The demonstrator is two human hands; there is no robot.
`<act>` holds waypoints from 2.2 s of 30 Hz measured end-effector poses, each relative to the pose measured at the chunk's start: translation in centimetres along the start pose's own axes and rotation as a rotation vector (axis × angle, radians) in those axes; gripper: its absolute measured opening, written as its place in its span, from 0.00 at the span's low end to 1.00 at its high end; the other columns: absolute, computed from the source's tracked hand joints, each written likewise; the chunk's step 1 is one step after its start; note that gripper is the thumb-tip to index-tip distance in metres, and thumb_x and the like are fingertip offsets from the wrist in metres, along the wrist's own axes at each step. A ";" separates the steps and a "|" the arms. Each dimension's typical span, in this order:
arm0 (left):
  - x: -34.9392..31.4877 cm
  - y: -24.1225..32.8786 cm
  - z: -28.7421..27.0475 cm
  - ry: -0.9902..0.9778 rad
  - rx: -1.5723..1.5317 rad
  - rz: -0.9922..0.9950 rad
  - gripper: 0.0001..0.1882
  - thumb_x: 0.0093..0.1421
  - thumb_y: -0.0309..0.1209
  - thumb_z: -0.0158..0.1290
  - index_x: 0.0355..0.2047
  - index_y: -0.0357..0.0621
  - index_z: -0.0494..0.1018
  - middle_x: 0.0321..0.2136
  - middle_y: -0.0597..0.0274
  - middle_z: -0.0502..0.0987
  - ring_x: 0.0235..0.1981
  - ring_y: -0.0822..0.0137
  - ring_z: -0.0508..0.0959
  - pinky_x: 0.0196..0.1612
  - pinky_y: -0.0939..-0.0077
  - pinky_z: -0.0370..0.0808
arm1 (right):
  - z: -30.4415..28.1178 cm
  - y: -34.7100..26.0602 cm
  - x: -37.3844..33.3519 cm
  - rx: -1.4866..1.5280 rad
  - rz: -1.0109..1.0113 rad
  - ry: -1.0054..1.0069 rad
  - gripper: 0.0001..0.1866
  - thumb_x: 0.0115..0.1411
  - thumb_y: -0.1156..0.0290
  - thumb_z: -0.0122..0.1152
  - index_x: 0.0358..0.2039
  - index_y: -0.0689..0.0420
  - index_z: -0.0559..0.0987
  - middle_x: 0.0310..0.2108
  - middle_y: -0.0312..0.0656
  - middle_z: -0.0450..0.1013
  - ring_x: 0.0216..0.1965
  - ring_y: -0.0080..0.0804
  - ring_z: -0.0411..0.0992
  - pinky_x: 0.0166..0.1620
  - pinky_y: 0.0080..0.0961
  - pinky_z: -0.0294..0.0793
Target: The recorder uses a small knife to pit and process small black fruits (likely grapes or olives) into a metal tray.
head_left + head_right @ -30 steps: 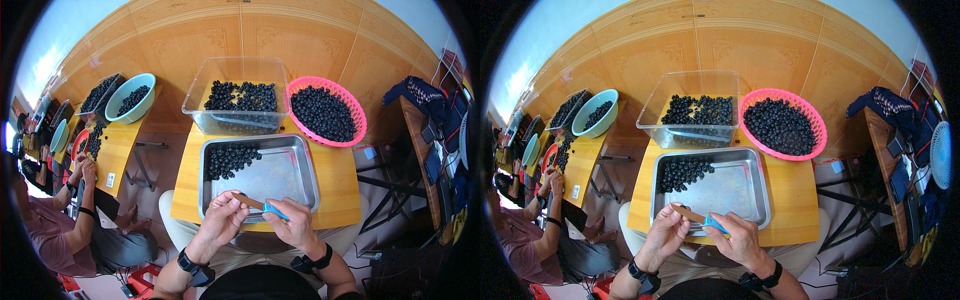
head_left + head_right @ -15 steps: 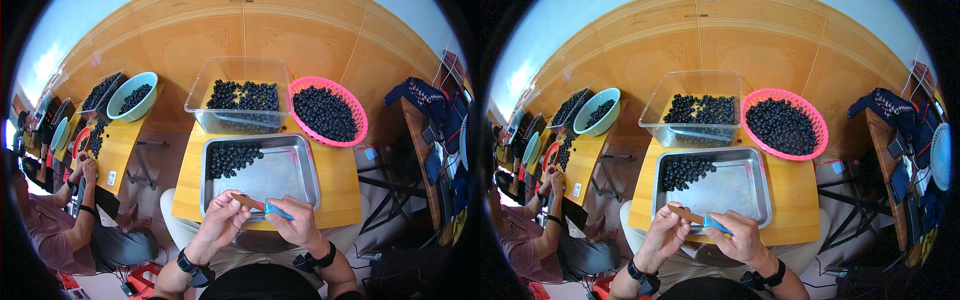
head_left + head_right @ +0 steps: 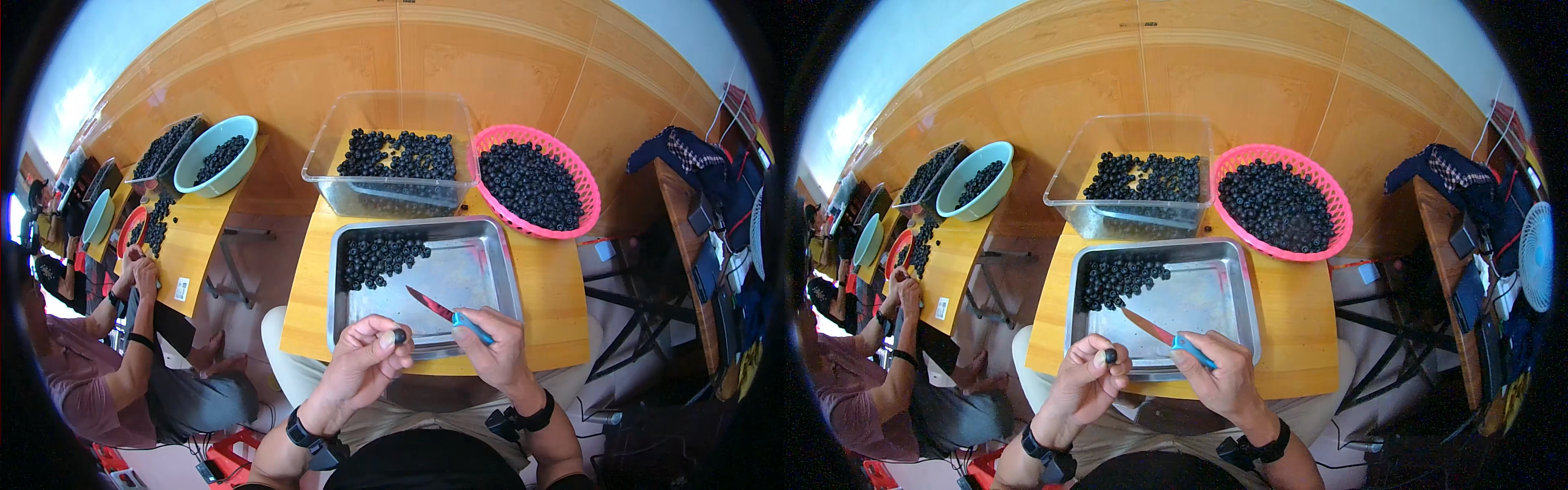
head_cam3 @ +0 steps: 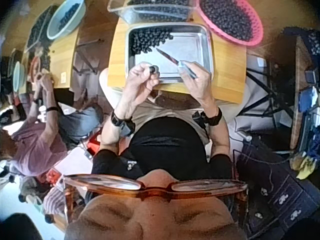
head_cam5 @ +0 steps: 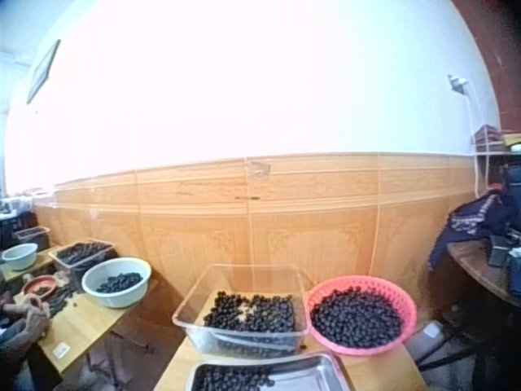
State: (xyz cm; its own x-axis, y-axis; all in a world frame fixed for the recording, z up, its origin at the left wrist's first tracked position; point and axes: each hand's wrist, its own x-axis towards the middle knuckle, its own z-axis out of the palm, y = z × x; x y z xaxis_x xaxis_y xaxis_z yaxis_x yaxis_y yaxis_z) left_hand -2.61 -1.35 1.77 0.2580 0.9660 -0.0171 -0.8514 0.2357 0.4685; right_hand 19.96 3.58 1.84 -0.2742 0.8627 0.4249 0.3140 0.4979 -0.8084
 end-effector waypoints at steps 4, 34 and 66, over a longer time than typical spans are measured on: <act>0.4 0.0 -0.4 0.071 0.038 0.004 0.07 0.67 0.26 0.60 0.44 0.39 0.78 0.38 0.57 0.79 0.38 0.68 0.79 0.43 0.73 0.83 | 0.0 -1.6 0.4 0.104 -0.003 -0.050 0.16 0.65 0.66 0.69 0.46 0.66 0.83 0.24 0.43 0.74 0.24 0.29 0.72 0.28 0.26 0.68; 2.2 4.0 -3.3 0.239 1.913 0.359 0.11 0.58 0.26 0.65 0.40 0.38 0.79 0.35 0.52 0.82 0.31 0.56 0.83 0.36 0.65 0.80 | -6.9 5.4 10.5 -0.321 -0.075 0.396 0.15 0.59 0.71 0.71 0.45 0.65 0.83 0.34 0.48 0.79 0.35 0.36 0.79 0.39 0.32 0.77; 6.4 4.1 -3.5 -0.119 1.794 0.270 0.17 0.64 0.18 0.55 0.53 0.42 0.78 0.37 0.56 0.79 0.39 0.59 0.82 0.44 0.67 0.81 | -1.6 1.7 1.2 -0.052 0.096 0.168 0.13 0.58 0.78 0.69 0.44 0.64 0.83 0.30 0.47 0.78 0.29 0.33 0.78 0.33 0.27 0.75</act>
State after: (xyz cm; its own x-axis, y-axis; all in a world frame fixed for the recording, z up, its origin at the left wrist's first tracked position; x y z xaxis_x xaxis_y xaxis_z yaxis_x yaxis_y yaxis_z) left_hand -6.04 6.15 0.49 0.3077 0.9231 0.2305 0.5772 -0.3737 0.7261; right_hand 21.63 5.57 1.60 -0.0863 0.9070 0.4122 0.3792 0.4125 -0.8283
